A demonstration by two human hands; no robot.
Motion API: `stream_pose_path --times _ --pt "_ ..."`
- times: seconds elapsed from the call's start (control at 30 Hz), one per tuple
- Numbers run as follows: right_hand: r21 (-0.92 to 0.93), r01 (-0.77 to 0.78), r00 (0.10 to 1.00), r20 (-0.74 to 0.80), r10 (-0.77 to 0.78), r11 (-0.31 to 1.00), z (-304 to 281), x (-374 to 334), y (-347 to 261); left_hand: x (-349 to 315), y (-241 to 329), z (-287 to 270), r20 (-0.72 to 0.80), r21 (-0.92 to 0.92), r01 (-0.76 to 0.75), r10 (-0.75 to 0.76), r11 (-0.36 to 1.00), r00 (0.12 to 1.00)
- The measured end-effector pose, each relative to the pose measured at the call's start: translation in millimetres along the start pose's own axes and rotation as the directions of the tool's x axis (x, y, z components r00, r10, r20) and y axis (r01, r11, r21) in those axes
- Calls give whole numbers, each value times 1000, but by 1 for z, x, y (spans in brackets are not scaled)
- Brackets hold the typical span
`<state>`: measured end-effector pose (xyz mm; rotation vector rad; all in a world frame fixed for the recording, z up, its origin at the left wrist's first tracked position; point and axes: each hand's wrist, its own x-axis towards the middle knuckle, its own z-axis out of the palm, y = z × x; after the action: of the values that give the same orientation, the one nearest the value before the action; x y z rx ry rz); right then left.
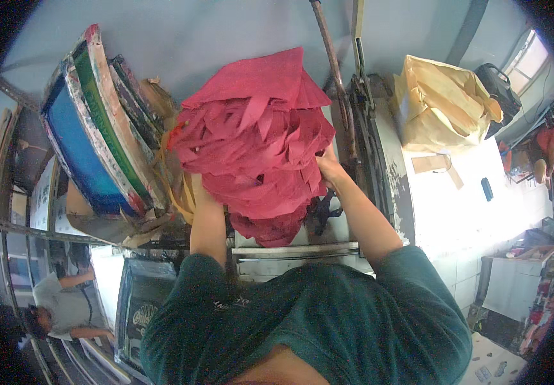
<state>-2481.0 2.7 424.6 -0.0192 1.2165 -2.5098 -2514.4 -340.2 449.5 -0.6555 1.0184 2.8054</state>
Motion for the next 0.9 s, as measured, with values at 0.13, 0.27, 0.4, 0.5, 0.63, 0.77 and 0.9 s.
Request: stream_pose_path --times 0.13,0.27,0.4,0.5,0.63,0.77,0.9 --pt "-155 -24 998 48 32 988 -11 26 -19 4 -12 4 -17 -19 -11 11 1000 1000" --pt "504 -182 983 120 140 844 -31 46 -24 5 -16 5 -16 -13 -3 3 1000 1000" --pt "197 -218 972 -39 230 956 21 47 -55 -4 -10 -2 -30 -5 -5 5 1000 1000" --pt "114 -180 984 32 178 977 33 63 -64 2 -16 2 -37 -5 -7 6 1000 999" --pt "279 -200 979 94 181 939 27 60 -72 -7 -44 -4 -76 -32 -25 23 999 997" --pt "407 -281 947 -29 320 869 27 66 -70 -13 -65 -6 -97 -52 -24 19 998 995" --pt "415 -337 935 39 354 845 12 76 -54 -15 -71 -5 -90 -37 -24 20 999 996"
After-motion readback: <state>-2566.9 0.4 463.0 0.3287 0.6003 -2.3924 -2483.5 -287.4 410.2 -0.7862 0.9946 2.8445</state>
